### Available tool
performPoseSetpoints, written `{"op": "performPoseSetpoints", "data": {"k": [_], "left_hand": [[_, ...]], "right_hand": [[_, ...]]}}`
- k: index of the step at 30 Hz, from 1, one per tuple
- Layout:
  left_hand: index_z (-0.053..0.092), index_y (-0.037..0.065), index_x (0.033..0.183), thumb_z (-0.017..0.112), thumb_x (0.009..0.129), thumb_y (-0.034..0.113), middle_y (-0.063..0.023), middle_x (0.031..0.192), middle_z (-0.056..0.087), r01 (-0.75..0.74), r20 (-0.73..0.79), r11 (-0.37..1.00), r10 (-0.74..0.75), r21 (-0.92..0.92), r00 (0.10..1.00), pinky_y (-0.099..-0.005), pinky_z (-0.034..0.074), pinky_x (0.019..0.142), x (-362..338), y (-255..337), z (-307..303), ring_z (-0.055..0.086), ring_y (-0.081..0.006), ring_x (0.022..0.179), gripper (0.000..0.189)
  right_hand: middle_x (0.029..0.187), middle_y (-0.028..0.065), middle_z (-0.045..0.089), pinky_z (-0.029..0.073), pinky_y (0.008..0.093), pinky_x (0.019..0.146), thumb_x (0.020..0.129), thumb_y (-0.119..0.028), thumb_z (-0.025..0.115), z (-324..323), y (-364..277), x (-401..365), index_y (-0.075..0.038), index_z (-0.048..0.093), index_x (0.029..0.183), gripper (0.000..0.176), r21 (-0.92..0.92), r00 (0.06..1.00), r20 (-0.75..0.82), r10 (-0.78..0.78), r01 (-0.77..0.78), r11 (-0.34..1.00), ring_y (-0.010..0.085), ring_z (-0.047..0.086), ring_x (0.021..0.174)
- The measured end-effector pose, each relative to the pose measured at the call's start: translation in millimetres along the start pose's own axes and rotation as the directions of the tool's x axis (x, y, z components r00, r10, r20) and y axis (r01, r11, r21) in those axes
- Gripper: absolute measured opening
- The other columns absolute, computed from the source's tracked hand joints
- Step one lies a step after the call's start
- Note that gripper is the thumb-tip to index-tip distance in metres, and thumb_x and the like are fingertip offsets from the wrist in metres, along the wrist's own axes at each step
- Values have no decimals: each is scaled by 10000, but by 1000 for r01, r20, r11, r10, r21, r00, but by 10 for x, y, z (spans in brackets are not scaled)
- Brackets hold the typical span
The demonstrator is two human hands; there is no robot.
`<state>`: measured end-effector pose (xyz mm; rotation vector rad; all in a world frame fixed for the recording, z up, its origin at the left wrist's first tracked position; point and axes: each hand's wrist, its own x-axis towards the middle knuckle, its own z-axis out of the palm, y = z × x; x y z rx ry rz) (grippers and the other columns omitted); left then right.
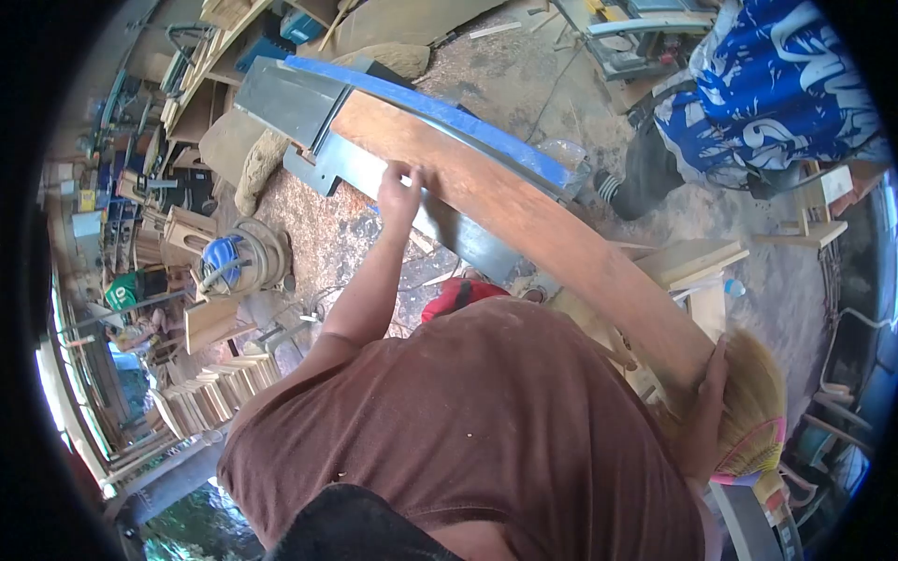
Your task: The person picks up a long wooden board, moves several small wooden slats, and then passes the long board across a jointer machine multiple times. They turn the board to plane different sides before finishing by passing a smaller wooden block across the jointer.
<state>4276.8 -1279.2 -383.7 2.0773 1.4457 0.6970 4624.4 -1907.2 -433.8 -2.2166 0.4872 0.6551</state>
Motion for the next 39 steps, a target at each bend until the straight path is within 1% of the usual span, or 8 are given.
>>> {"op": "performPoseSetpoints", "data": {"k": [2,4,7,21,33,35,38,39], "left_hand": [[487,14,1358,707,849,341,-273,1448,407,-179,-114,982,186,68,976,-494,317,1115,288,-168,164,376,-457,1338,644],[378,18,1472,586,895,488,-284,1546,273,-165,38,889,164,427,986,-542,130,1188,432,-176,416,210,-446,1451,773],[279,26,1528,463,920,569,-281,1588,184,-130,102,915,97,382,990,-597,-19,1178,545,-200,475,73,-426,1497,836],[225,-23,1528,416,949,593,-295,1577,191,-297,232,776,199,557,952,-661,69,1140,804,-313,473,125,-485,1468,867],[163,14,1556,395,937,635,-247,1615,127,-230,225,815,126,532,966,-633,21,1165,921,-266,423,55,-411,1508,908],[226,4,1535,414,930,629,-257,1595,186,-235,168,809,171,539,971,-642,59,1159,985,-284,406,118,-435,1489,890],[253,-1,1525,434,923,624,-262,1584,214,-225,139,827,178,516,974,-654,77,1149,964,-279,354,145,-445,1479,886],[260,-3,1521,442,921,623,-265,1579,222,-230,142,838,182,496,973,-662,83,1143,968,-293,369,154,-450,1474,886]], "right_hand": [[1451,169,466,338,386,1100,891,-719,501,-13,123,266,40,409,1458,952,-5,999,-3,49,-49,999,269,453,1315],[1476,178,440,329,390,1108,889,-728,494,-18,68,330,46,391,1467,972,-30,996,-3,91,-91,995,277,437,1334],[1477,189,434,315,392,1119,879,-746,489,1,-156,226,48,387,1468,994,98,988,17,155,-156,983,297,440,1330],[973,66,650,506,365,802,927,-587,583,-89,-218,155,65,643,1115,682,28,966,246,-75,70,997,189,608,846],[1417,198,488,361,421,1087,908,-628,557,27,-236,266,31,473,1413,835,-295,1000,-14,8,-12,956,312,500,1253],[1393,187,508,375,417,1074,915,-615,562,131,-386,99,30,490,1401,810,-90,993,118,28,-17,996,302,513,1235],[1384,182,513,383,412,1065,918,-601,574,-683,1625,2203,39,498,1383,794,340,864,421,-277,133,931,301,501,1250],[1382,183,515,382,411,1068,918,-581,588,-527,1226,1855,39,496,1381,779,200,911,355,-211,147,969,304,497,1256]]}}
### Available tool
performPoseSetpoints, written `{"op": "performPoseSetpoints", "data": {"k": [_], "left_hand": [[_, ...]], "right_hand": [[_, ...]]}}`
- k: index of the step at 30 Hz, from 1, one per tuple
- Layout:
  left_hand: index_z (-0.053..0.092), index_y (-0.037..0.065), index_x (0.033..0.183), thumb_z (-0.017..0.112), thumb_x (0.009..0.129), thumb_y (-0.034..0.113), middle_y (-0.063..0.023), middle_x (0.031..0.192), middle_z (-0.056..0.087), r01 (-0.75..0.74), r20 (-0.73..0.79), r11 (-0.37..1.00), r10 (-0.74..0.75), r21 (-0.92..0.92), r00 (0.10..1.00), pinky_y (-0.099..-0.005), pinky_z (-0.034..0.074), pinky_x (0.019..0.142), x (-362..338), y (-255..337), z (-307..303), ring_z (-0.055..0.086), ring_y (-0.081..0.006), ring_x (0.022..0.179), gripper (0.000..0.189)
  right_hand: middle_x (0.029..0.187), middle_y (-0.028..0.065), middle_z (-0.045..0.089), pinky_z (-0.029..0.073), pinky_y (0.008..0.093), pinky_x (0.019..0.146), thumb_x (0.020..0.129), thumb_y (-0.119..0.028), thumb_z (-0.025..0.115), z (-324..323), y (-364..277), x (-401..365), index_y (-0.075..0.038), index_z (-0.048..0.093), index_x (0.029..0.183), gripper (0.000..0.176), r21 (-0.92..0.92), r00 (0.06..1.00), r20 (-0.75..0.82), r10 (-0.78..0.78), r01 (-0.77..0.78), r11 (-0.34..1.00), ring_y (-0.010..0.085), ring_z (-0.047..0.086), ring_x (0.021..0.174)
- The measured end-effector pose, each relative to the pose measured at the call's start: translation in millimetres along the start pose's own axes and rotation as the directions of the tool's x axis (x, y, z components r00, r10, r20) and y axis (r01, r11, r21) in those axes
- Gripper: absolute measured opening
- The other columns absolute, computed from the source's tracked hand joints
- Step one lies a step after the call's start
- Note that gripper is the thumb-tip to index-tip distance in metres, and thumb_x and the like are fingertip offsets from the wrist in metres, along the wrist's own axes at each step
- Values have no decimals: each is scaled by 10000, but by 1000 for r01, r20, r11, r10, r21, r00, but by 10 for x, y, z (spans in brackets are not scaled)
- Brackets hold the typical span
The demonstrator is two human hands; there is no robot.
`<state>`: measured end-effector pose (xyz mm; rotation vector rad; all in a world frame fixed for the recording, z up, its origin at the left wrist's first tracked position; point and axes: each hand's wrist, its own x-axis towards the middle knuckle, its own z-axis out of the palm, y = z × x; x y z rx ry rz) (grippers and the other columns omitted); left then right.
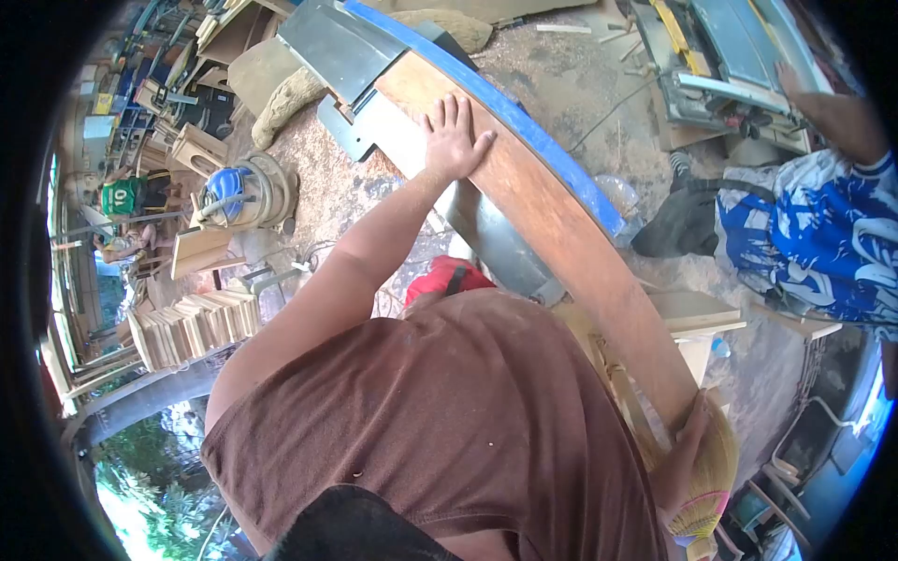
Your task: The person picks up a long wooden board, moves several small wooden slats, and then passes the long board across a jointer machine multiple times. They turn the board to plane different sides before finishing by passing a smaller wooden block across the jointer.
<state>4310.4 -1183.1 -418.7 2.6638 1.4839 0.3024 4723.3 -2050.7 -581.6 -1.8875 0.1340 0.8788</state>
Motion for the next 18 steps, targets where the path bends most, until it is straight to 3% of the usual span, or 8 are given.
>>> {"op": "performPoseSetpoints", "data": {"k": [3,5,8,9,11,12,16,18], "left_hand": [[277,-12,1513,452,918,618,-266,1577,227,-18,-27,999,17,-36,999,-676,79,1133,-6,-49,68,150,-453,1475,884],[268,-21,1511,440,929,604,-291,1571,216,-18,-61,996,13,-88,998,-686,58,1130,-17,-80,104,135,-471,1473,872],[238,-36,1511,477,928,514,-339,1558,185,-69,8,991,70,-114,998,-703,33,1126,-39,-120,5,111,-516,1461,837],[238,-36,1511,477,928,514,-339,1558,185,-58,0,990,58,-132,998,-703,33,1126,-42,-155,-9,111,-516,1461,837],[231,-41,1508,561,889,456,-344,1560,161,-152,78,960,175,-236,982,-712,28,1120,-70,-268,-33,100,-535,1454,860],[325,-48,1464,597,891,293,-335,1513,290,-179,-3,940,186,-291,983,-637,155,1155,-90,-326,-168,236,-494,1433,721],[615,8,1219,559,895,69,-186,1205,648,-305,-204,529,241,-792,949,-440,443,1025,204,-1018,-158,586,-346,1181,334],[640,24,1168,582,885,99,-161,1173,664,-268,-159,526,244,-807,957,-452,449,1002,356,-1202,-274,600,-334,1148,299]], "right_hand": [[1376,184,520,381,410,1074,919,-542,615,1803,-1938,-1061,39,491,1378,751,-252,980,-177,88,-131,959,310,490,1269],[1393,186,505,373,408,1093,918,-390,681,2279,-2145,-1049,34,455,1398,679,-900,580,-370,-726,-30,435,313,475,1290],[1411,184,476,371,406,1105,911,-142,684,3838,-2684,-1121,24,386,1435,626,-610,344,69,-936,757,233,311,450,1313],[1384,178,494,379,402,1098,889,-150,695,4413,-2790,-1204,23,409,1413,621,-486,481,186,-856,803,345,309,463,1294],[1384,228,475,382,445,1094,812,-237,747,5635,-3379,-1600,16,434,1385,701,-407,283,670,-687,913,-21,389,445,1303],[1413,246,441,326,495,1129,805,-246,741,6188,-3601,-1780,20,431,1384,709,-488,417,754,-508,873,-9,428,379,1354],[1485,235,384,236,534,1169,788,-286,736,8125,-3869,-1532,1,410,1428,773,-295,149,859,-490,926,-236,435,323,1402],[1497,243,367,235,534,1171,791,-289,730,8460,-4152,-1617,8,394,1441,789,-325,200,890,-409,908,-263,437,320,1406]]}}
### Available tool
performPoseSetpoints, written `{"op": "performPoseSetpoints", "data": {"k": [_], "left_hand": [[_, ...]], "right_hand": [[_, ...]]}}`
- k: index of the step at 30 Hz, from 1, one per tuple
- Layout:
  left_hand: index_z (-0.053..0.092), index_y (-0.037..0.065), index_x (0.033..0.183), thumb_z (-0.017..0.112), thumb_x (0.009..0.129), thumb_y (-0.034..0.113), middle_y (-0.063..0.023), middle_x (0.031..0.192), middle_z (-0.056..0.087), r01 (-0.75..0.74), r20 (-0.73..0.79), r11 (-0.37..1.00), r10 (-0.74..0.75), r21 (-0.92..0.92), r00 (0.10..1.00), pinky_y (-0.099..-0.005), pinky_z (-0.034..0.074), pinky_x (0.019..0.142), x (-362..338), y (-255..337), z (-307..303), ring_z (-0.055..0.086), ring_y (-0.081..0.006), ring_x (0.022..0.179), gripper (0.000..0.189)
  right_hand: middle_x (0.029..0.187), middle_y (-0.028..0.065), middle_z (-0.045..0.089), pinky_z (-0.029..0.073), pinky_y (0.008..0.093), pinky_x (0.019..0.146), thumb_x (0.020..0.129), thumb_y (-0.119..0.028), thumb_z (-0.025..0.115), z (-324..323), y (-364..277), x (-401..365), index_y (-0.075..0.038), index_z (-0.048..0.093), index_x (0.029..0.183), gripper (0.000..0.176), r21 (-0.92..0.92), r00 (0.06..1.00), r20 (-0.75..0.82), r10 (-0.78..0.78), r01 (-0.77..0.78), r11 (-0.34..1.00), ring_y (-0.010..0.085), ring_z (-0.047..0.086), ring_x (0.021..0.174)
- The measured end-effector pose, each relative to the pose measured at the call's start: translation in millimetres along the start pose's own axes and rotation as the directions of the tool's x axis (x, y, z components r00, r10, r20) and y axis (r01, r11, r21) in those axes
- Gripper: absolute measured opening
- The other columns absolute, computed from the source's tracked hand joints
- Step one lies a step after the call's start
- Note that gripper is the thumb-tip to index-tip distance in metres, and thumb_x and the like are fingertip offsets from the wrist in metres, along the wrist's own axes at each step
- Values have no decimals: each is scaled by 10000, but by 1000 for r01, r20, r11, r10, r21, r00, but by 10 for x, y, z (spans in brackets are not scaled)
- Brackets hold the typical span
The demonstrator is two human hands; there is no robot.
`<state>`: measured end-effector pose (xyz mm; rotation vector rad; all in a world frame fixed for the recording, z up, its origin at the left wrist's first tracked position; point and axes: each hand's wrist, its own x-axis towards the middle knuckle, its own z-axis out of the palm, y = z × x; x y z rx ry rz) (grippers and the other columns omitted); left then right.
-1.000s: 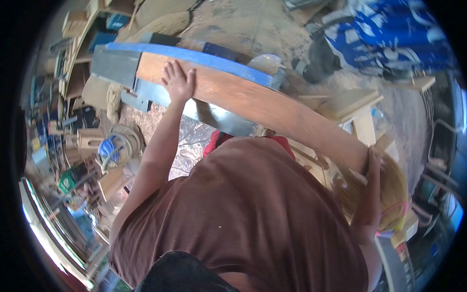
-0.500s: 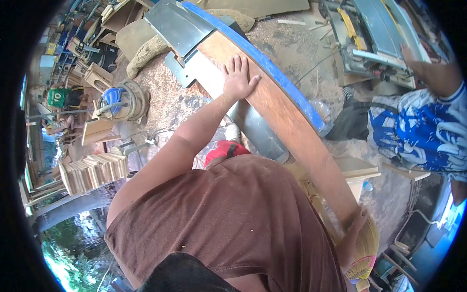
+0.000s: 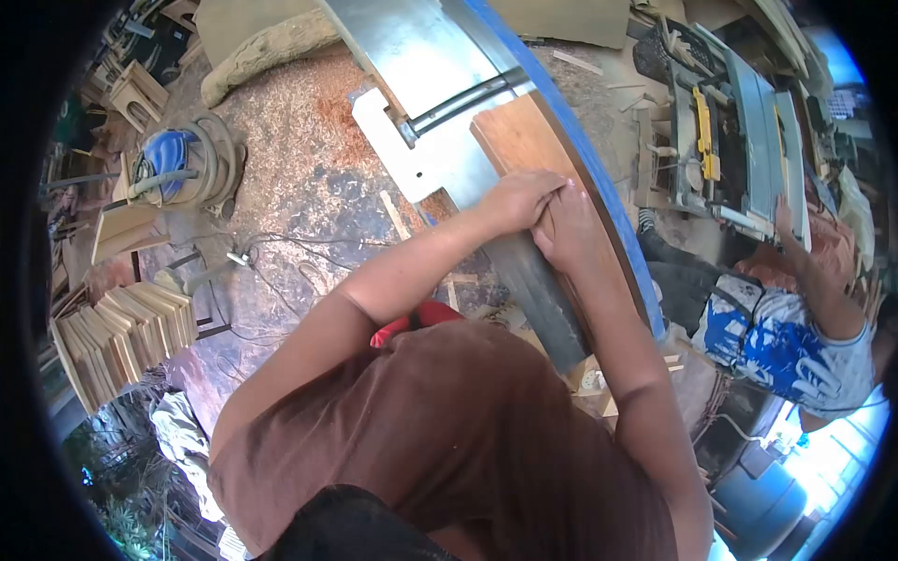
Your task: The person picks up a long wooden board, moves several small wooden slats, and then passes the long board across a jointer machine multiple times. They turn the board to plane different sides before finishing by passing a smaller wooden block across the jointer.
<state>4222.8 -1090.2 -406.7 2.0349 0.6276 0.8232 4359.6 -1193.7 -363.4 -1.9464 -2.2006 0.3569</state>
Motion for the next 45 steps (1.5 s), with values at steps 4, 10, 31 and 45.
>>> {"op": "performPoseSetpoints", "data": {"k": [4,10,31,45], "left_hand": [[684,66,1066,632,849,164,-102,1087,689,-44,-108,994,55,96,993,-442,461,940,263,-237,-172,632,-296,1048,244],[682,96,978,649,819,214,-46,1008,685,-64,-104,982,84,180,991,-386,451,878,462,-484,-148,632,-228,982,201],[657,131,855,670,663,236,-11,862,636,4,-222,985,35,174,975,-330,463,787,455,-461,-84,611,-186,899,219],[669,70,909,669,859,215,-86,876,648,402,-449,911,-401,-99,799,-385,515,733,-1933,-403,143,631,-267,802,153]], "right_hand": [[1521,269,328,222,508,1182,824,-275,686,-78,-44,217,36,347,1470,793,-36,993,117,36,-32,999,446,288,1421],[1487,313,347,244,549,1159,838,-348,656,-61,42,276,50,366,1451,786,-82,969,229,95,-78,994,469,311,1401],[1358,294,458,273,595,1072,925,-557,500,187,213,190,17,498,1351,715,-49,985,165,55,-47,998,510,391,1294],[1544,267,300,193,528,1190,962,-236,494,264,107,60,8,400,1454,557,-117,997,4,-74,74,990,436,271,1437]]}}
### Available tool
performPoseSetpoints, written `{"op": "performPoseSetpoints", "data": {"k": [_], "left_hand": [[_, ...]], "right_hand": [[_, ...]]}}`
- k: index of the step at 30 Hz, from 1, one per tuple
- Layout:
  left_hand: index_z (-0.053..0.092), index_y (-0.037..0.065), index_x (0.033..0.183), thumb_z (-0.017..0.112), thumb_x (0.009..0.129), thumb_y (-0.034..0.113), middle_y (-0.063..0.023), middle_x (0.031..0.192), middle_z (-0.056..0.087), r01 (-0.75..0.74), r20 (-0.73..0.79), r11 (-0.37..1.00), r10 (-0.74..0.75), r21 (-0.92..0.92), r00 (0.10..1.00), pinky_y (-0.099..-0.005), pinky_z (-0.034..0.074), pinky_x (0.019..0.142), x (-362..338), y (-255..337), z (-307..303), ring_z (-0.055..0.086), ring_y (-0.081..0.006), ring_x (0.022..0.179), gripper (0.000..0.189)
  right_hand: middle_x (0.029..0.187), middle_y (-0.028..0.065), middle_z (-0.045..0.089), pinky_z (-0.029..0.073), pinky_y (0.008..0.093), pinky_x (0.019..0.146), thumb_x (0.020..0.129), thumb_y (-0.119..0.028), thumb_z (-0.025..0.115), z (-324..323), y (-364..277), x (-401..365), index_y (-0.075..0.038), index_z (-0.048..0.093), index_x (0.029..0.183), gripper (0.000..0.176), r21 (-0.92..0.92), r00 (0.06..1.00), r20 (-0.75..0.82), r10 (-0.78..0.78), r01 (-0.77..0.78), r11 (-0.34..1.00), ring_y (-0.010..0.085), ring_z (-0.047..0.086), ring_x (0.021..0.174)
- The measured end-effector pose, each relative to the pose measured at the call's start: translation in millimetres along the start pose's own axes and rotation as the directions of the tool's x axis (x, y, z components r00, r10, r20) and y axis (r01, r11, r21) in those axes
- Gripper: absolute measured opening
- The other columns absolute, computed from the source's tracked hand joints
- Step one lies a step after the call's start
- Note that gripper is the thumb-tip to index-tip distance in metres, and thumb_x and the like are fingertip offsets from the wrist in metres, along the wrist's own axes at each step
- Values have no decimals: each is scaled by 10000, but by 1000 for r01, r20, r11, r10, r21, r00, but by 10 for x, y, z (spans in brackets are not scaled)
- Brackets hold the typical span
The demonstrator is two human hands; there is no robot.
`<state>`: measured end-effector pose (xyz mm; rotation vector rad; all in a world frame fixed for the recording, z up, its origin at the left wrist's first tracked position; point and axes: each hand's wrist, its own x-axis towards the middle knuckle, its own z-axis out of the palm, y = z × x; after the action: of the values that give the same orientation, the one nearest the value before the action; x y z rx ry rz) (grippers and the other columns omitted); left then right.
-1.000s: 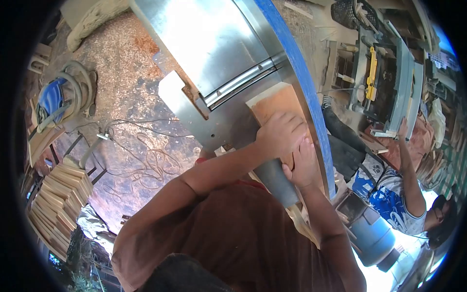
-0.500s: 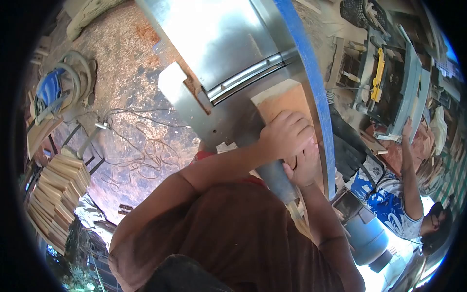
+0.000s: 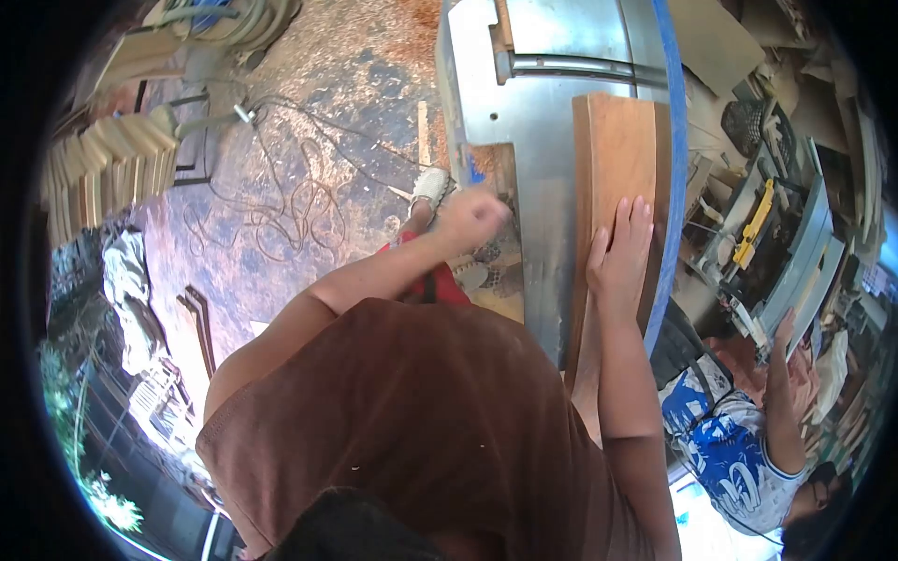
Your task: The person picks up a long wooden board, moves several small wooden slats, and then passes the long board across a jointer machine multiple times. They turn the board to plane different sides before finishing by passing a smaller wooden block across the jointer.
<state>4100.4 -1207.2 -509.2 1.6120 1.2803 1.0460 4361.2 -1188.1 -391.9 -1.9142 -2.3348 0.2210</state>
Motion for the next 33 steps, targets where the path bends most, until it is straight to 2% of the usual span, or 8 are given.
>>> {"op": "performPoseSetpoints", "data": {"k": [2,5,8,10,20,26,30,33], "left_hand": [[665,43,1022,686,878,246,-120,919,655,527,-119,848,-530,-60,840,-370,515,791,-168,-409,-154,638,-252,849,249],[606,3,1239,698,892,323,-184,1073,662,455,-278,887,-419,79,864,-353,499,881,-233,-1259,143,642,-274,967,481],[484,-46,1387,701,895,365,-231,1232,619,607,-221,794,-587,31,779,-354,471,952,-67,-1547,398,622,-292,1079,677],[425,-69,1420,710,797,587,-276,1420,488,641,-70,705,-687,-303,723,-396,382,1077,-19,-1710,487,498,-332,1311,949],[304,-113,1457,869,712,350,-268,1392,499,503,-87,653,-654,-567,751,-388,431,1048,47,-1660,460,528,-302,1271,1044],[330,-60,1467,814,774,379,-235,1374,530,570,5,740,-609,-357,793,-392,443,1026,51,-1819,299,543,-312,1245,952],[548,-2,1263,701,872,297,-212,1216,602,412,-447,910,-352,42,822,-428,438,979,32,-894,297,578,-353,1124,515],[626,25,1067,633,891,193,-180,1120,621,-112,-333,979,164,169,929,-441,435,955,107,447,304,586,-345,1045,243]], "right_hand": [[1533,266,323,202,514,1189,960,-241,502,41,43,-28,8,407,1450,557,1,998,-54,-21,21,1000,423,279,1438],[1522,267,342,208,507,1189,968,-237,490,76,64,-32,9,410,1447,544,-5,997,-80,-16,15,1000,411,285,1439],[1520,260,350,215,501,1188,971,-232,485,89,66,-45,7,417,1442,533,3,996,-90,-1,1,1000,403,286,1440],[1511,258,364,229,493,1185,972,-239,489,69,55,-72,5,429,1433,525,-28,995,-100,16,-19,999,400,301,1433],[1458,275,417,269,510,1160,940,-256,536,23,34,-60,7,469,1398,533,17,985,-168,-23,26,1000,412,358,1392],[1475,241,418,270,519,1156,930,-254,548,98,46,-119,-15,472,1406,537,14,976,-217,-15,19,1000,382,357,1404],[1476,229,423,276,503,1158,930,-265,554,119,79,-97,-26,483,1399,532,3,970,-243,-24,26,1000,372,360,1405],[1488,215,415,266,480,1167,930,-289,558,108,97,-126,-31,483,1399,541,-7,966,-255,-35,35,999,346,358,1413]]}}
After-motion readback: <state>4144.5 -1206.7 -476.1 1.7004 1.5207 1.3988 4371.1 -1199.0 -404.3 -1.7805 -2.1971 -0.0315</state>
